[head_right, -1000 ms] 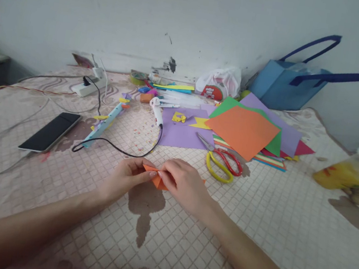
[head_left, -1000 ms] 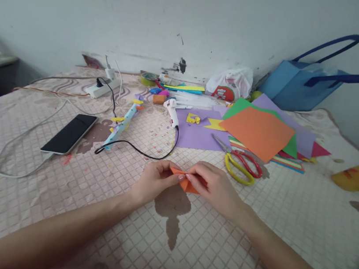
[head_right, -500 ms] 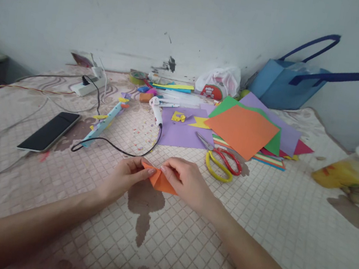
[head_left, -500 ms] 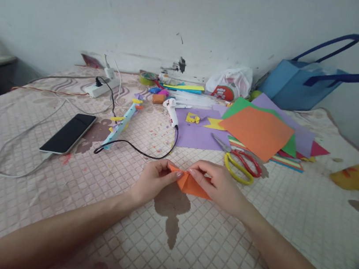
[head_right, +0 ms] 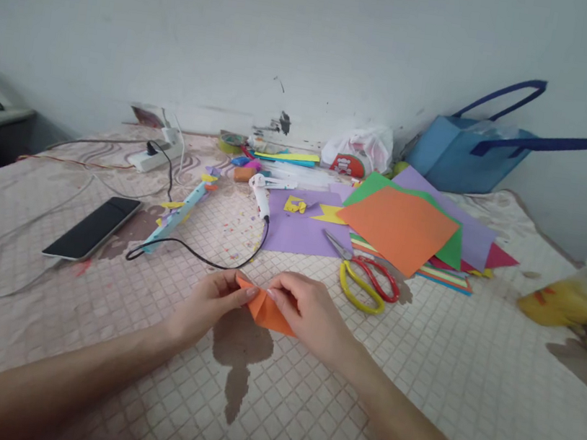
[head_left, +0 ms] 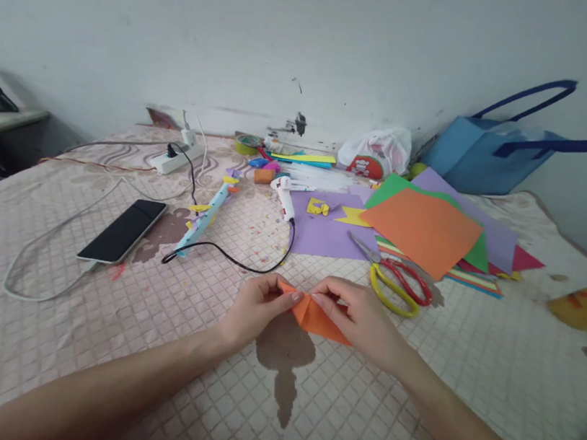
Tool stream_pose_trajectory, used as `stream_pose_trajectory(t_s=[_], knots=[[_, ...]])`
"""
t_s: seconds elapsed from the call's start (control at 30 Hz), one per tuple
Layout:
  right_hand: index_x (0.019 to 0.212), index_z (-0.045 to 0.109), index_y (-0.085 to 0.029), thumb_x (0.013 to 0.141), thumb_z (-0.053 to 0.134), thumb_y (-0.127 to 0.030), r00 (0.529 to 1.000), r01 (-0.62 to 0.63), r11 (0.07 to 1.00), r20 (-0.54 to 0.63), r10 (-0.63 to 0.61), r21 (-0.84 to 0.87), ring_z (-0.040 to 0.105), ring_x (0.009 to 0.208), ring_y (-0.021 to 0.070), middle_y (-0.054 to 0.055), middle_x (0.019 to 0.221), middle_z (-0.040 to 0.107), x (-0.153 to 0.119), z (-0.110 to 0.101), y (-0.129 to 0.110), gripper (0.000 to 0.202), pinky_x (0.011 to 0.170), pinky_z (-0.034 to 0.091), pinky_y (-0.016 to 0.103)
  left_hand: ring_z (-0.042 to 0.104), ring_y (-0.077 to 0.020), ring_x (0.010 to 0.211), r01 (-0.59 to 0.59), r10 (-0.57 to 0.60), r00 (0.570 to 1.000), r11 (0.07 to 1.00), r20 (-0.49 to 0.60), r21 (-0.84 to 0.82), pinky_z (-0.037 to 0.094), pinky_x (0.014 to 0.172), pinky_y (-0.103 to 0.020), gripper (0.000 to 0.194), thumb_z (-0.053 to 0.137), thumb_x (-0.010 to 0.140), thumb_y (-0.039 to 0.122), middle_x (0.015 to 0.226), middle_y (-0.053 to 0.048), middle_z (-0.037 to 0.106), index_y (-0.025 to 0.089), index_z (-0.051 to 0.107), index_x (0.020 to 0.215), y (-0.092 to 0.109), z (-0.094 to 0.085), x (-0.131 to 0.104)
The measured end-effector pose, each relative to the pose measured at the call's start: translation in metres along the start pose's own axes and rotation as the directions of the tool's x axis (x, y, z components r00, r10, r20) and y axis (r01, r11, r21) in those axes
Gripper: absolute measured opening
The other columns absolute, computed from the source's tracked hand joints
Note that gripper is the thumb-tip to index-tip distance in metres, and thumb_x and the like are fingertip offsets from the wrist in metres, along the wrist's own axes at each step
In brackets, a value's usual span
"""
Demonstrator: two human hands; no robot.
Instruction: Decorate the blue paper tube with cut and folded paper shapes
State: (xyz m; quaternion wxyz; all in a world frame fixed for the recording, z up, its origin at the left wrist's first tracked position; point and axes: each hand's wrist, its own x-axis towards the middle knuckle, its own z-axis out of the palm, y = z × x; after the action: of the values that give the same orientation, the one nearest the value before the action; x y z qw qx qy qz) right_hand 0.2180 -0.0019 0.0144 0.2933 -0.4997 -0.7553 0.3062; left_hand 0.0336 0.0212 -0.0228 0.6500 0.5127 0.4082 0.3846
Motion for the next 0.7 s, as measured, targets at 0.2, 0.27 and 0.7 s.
stream_pose_trajectory(t_s=[0.2, 0.27, 0.7], knots=[[0.08, 0.059, -0.019, 0.093, 0.043, -0.028, 1.0, -0.001, 1.0, 0.009, 0.001, 0.007, 0.056, 0.069, 0.0132, 0.001, 0.075, 0.063, -0.0005, -0.0015, -0.0014, 0.023, 0.06, 0.042, 0.025, 0.056, -0.0107, 0.063, -0.004, 0.004, 1.0, 1.0, 0.002, -0.005, 0.042, 0.06, -0.022, 0.028, 0.071, 0.072, 0.04, 0.069, -0.002, 0.063, 0.013, 0.061, 0.072, -0.0007, 0.0003, -0.0006], [0.079, 0.059, -0.019, 0.095, 0.039, -0.032, 1.0, -0.007, 1.0, 0.01, 0.007, -0.001, 0.054, 0.066, 0.0134, 0.001, 0.072, 0.062, -0.0007, -0.0024, -0.0012, 0.03, 0.058, 0.041, 0.025, 0.057, -0.0109, 0.064, -0.001, 0.0, 1.0, 1.0, -0.004, -0.007, 0.043, 0.061, -0.022, 0.028, 0.071, 0.072, 0.04, 0.07, -0.002, 0.064, 0.013, 0.061, 0.073, -0.0002, 0.0003, -0.0012], [0.076, 0.058, -0.018, 0.095, 0.04, -0.035, 0.998, -0.04, 0.999, 0.041, 0.039, 0.024, 0.051, 0.064, 0.0127, 0.0, 0.069, 0.059, -0.0007, -0.0034, 0.0012, 0.031, 0.055, 0.038, 0.024, 0.058, -0.0114, 0.064, -0.007, 0.007, 1.0, 1.0, 0.011, 0.016, 0.045, 0.062, -0.022, 0.027, 0.071, 0.073, 0.039, 0.07, -0.002, 0.064, 0.013, 0.061, 0.074, -0.001, 0.0003, -0.0013]])
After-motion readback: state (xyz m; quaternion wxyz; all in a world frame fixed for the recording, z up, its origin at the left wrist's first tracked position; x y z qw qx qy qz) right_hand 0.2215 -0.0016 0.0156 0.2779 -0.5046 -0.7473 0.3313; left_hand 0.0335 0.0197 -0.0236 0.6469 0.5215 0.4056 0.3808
